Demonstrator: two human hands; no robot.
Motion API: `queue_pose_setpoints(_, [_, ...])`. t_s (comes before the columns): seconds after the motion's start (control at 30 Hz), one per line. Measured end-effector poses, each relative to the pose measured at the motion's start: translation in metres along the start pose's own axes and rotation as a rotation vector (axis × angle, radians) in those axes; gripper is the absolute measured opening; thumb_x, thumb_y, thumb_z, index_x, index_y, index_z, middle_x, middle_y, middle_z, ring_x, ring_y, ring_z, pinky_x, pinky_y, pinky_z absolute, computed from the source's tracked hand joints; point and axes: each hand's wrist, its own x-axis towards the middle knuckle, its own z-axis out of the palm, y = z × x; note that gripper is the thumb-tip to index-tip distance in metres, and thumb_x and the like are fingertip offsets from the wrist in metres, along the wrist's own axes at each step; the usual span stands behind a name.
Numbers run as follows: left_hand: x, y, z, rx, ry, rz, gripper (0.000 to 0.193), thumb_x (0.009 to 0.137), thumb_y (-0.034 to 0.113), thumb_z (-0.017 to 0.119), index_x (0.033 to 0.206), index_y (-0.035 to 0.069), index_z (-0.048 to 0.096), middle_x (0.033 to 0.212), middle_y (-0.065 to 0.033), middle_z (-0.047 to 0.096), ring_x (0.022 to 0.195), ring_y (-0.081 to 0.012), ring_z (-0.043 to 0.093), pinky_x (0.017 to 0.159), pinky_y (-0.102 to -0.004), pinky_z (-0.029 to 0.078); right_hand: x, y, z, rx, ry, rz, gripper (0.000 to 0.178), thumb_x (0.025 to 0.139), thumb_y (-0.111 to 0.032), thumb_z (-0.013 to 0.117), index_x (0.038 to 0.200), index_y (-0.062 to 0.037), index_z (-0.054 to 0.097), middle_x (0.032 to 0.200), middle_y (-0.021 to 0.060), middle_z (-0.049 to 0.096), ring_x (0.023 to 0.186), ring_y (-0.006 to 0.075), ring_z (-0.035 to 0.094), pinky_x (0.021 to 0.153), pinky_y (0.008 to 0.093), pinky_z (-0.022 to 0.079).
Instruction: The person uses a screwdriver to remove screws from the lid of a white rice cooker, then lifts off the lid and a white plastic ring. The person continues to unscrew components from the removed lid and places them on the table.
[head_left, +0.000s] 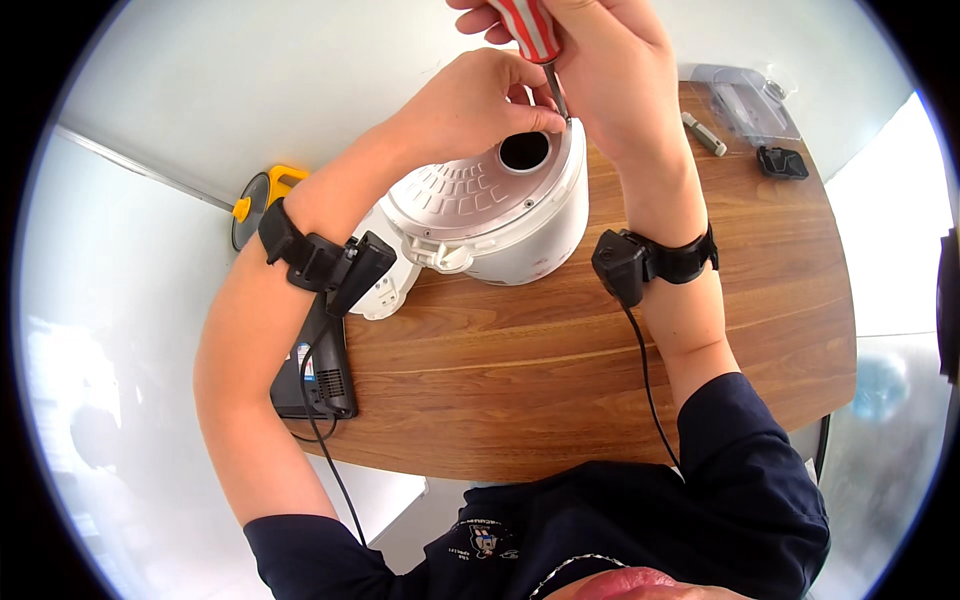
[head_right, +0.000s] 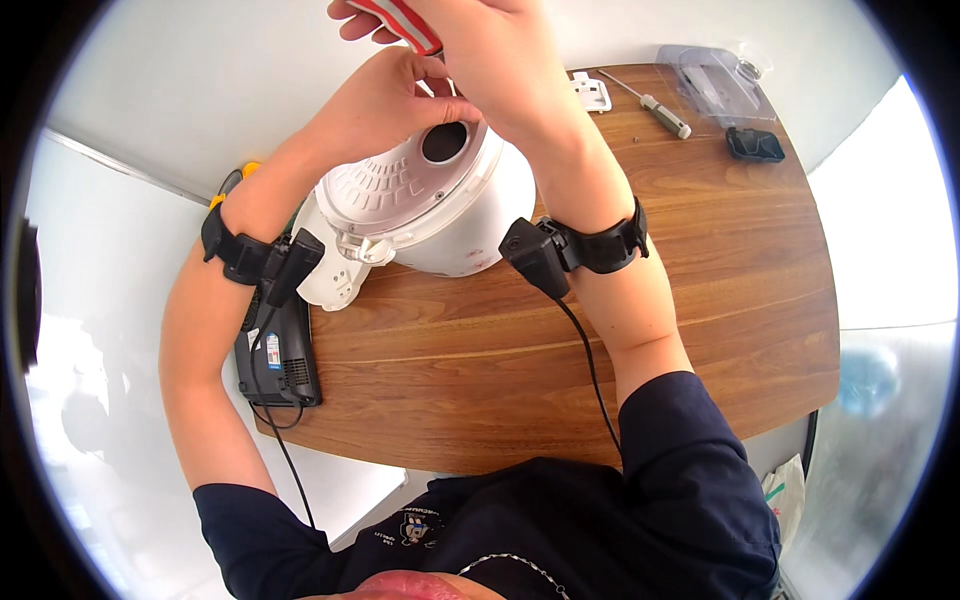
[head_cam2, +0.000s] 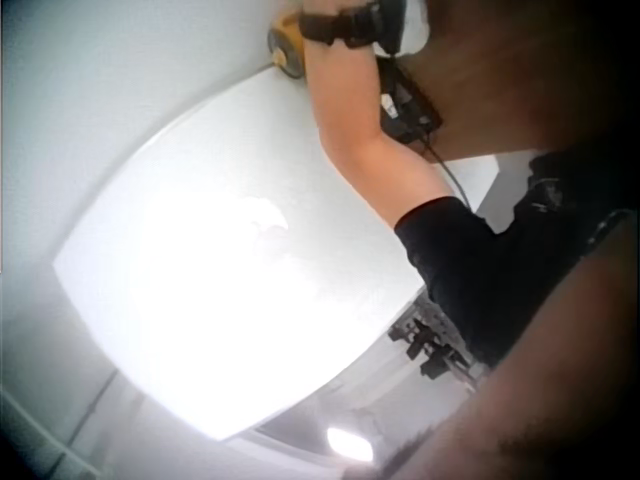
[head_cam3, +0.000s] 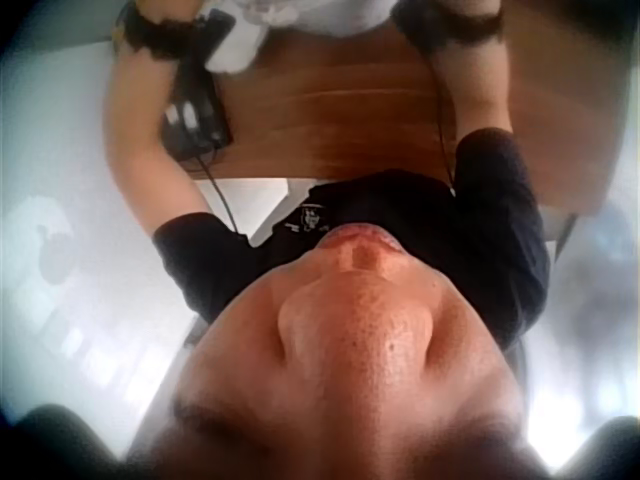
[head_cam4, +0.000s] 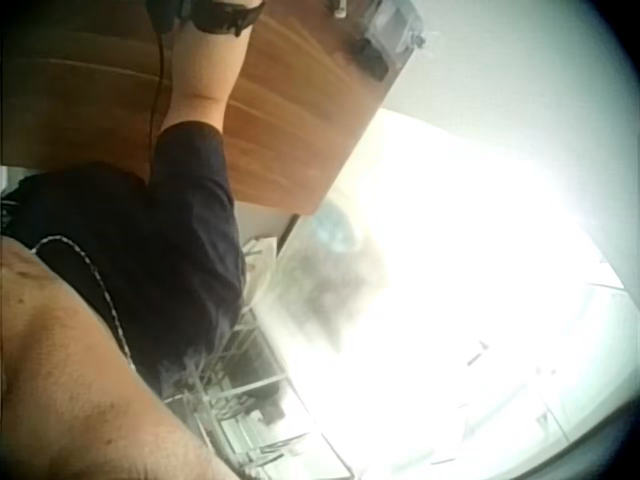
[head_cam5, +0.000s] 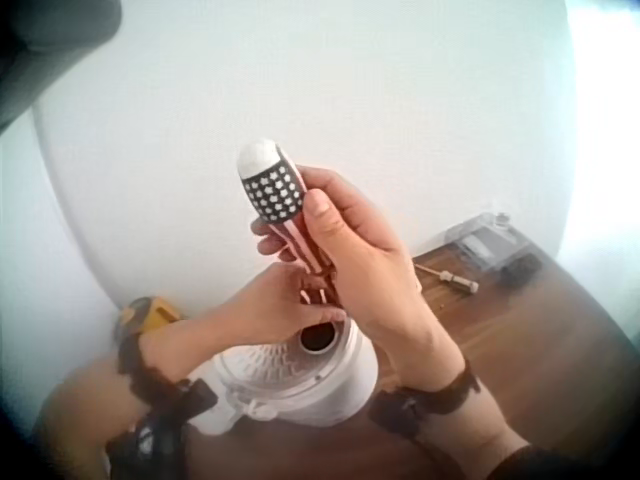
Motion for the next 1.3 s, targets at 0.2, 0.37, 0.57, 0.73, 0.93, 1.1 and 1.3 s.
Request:
queue_pose_setpoints(0.2, [0.003,0.001,0.003,-0.056,0.028,0.108,0.013,0.088,0.019,0.077,0.095,0.009,0.080,0.081,-0.0017,0.071,0.073,-0.0126,0.060,0.072,-0.0298,0.050,0.002,-0.019,-0.012,-0.008,0.093,-0.158,0.042,0.113,-0.025,0.042,0.144,0.0019,0.049,0.110,0.0175,0.070,0.089,0.0189,0.068,0.080,0.0316,0.055])
queue_pose_setpoints(0.37, [-0.002,0.010,0.001,0.092,0.051,0.196,0.008,0.091,0.013,0.072,0.094,0.007,0.076,0.085,-0.0023,0.071,0.078,-0.0160,0.063,0.074,-0.0314,0.052,0.000,-0.037,-0.019,-0.151,0.169,-0.349,0.041,0.113,-0.027,0.038,0.138,0.0021,0.053,0.107,0.0159,0.069,0.087,0.0173,0.066,0.077,0.0306,0.054])
queue_pose_setpoints(0.57, [-0.004,0.009,0.009,0.315,0.062,0.343,0.004,0.099,0.010,0.060,0.100,0.007,0.062,0.090,-0.0057,0.066,0.081,-0.0217,0.065,0.074,-0.0352,0.052,-0.002,-0.048,-0.029,-0.148,0.241,-0.334,0.039,0.113,-0.027,0.037,0.133,0.0020,0.056,0.105,0.0140,0.069,0.085,0.0144,0.065,0.072,0.0267,0.053])
queue_pose_setpoints(0.73, [0.000,0.007,0.004,0.356,-0.019,0.414,0.004,0.101,0.010,0.058,0.103,0.007,0.058,0.090,-0.0070,0.065,0.082,-0.0239,0.064,0.074,-0.0363,0.051,-0.004,-0.051,-0.026,-0.102,0.303,-0.328,0.038,0.113,-0.027,0.039,0.132,0.0016,0.057,0.103,0.0130,0.070,0.082,0.0140,0.064,0.070,0.0263,0.052])
queue_pose_setpoints(0.93, [0.007,0.009,-0.008,0.168,-0.157,0.315,0.005,0.099,0.007,0.059,0.097,0.004,0.056,0.085,-0.0104,0.063,0.079,-0.0239,0.060,0.073,-0.0366,0.050,0.003,-0.048,-0.025,-0.126,0.438,-0.256,0.038,0.112,-0.026,0.040,0.132,0.0018,0.056,0.101,0.0131,0.070,0.080,0.0146,0.065,0.069,0.0265,0.052])
queue_pose_setpoints(1.1, [0.013,0.009,-0.009,0.282,-0.167,0.364,0.005,0.095,0.007,0.059,0.095,0.002,0.057,0.079,-0.0101,0.062,0.072,-0.0228,0.058,0.067,-0.0359,0.048,-0.002,-0.045,-0.025,-0.054,0.304,-0.297,0.037,0.112,-0.025,0.041,0.133,0.0015,0.056,0.102,0.0141,0.071,0.080,0.0149,0.065,0.068,0.0263,0.052])
queue_pose_setpoints(1.3, [0.015,0.023,-0.006,0.334,-0.161,0.227,0.006,0.084,0.007,0.059,0.085,0.001,0.058,0.069,-0.0115,0.060,0.061,-0.0232,0.053,0.058,-0.0363,0.045,-0.001,-0.042,-0.026,-0.065,0.269,-0.269,0.038,0.112,-0.025,0.042,0.136,0.0020,0.055,0.102,0.0145,0.071,0.081,0.0150,0.066,0.068,0.0262,0.052])
